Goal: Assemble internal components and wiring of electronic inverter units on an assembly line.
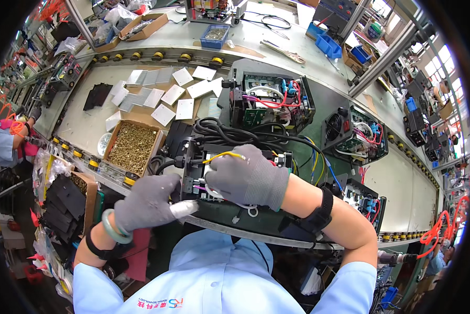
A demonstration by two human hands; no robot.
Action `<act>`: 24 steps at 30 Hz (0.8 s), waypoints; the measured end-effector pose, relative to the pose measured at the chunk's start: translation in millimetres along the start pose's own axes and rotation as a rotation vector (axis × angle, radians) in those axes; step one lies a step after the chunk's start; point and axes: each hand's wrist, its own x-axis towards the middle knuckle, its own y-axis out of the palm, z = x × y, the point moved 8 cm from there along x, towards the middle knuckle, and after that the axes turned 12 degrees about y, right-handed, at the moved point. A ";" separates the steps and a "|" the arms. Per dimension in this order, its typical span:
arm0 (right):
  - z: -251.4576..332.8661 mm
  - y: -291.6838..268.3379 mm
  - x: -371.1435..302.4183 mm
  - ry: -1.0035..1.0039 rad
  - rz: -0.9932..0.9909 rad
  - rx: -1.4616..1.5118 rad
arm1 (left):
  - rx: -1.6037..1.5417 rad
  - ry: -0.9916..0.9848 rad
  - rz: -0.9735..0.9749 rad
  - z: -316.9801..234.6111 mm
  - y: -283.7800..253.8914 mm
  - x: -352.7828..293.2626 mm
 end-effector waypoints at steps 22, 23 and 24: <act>-1.0 10.4 5.1 -0.070 0.086 0.073 | 0.130 0.059 0.053 11.4 25.8 3.9; -0.4 12.0 6.9 -0.069 0.087 0.076 | 0.129 0.058 0.056 11.2 26.7 4.5; 0.8 12.1 10.3 -0.072 0.064 0.091 | 0.121 0.068 0.042 10.5 25.9 5.6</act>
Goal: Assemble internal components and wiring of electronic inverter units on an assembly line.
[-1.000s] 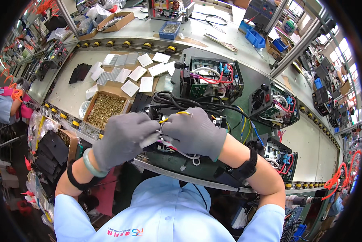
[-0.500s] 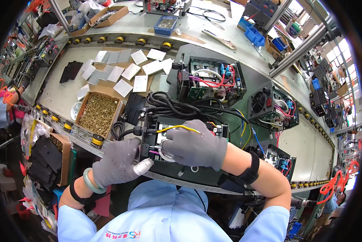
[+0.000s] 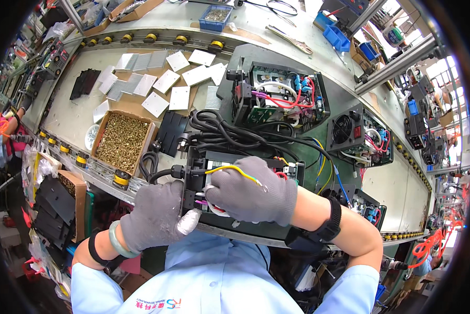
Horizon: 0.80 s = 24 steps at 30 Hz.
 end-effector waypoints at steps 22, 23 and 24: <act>-3.0 1.7 -2.2 0.060 0.067 -0.015 | -0.030 -0.013 -0.017 -3.8 -6.8 2.8; -0.5 -1.0 -7.3 0.063 0.054 -0.022 | -0.074 0.005 -0.054 -7.1 -12.2 3.5; -1.1 -5.7 -11.1 0.104 -0.025 0.018 | -0.069 0.011 -0.056 -6.0 -13.5 3.3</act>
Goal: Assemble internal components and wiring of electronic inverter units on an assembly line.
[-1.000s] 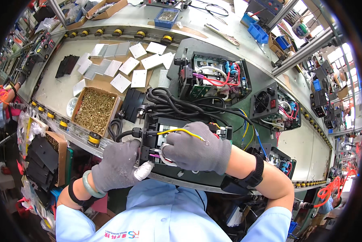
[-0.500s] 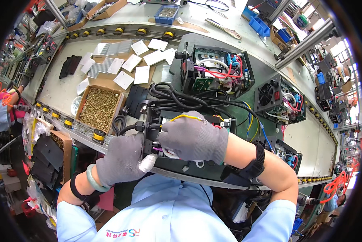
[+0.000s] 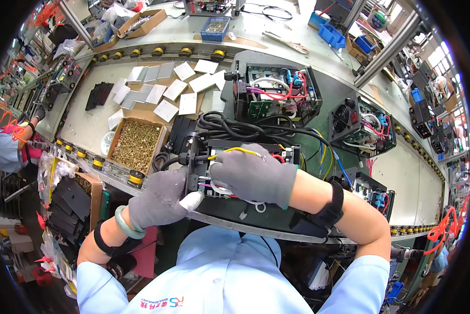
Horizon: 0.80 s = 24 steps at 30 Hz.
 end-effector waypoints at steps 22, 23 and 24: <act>-90.2 -31.8 -127.6 0.913 0.046 0.446 | -0.121 -0.033 0.330 -5.4 17.6 -5.0; -102.5 -33.6 -116.6 0.729 -0.030 0.219 | -0.121 -0.022 0.331 -8.9 14.5 -0.3; -118.4 -40.7 -99.2 0.757 -0.036 0.086 | -0.126 -0.035 0.370 -12.4 9.8 2.1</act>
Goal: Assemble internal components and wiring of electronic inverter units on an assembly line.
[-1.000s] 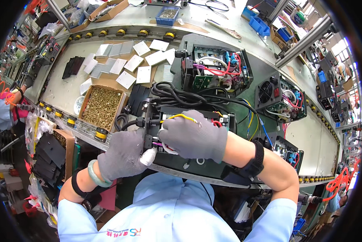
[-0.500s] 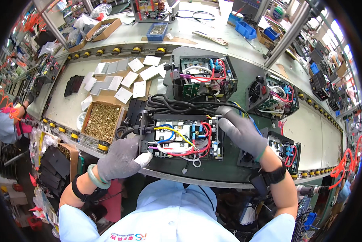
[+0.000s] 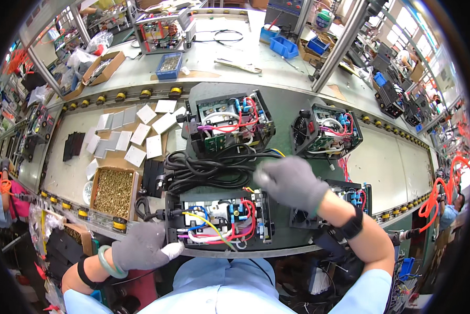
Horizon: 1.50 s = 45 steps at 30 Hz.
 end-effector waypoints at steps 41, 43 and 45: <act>150.7 -8.2 73.9 -0.498 0.023 0.273 | -1.061 0.461 -0.931 -13.4 -199.3 48.0; 135.5 47.4 91.5 -0.197 0.242 -0.251 | -0.976 0.405 -1.102 -8.7 -218.4 41.8; 137.5 51.2 90.3 -0.233 0.180 -0.310 | -1.184 0.455 -1.165 24.9 -244.3 27.2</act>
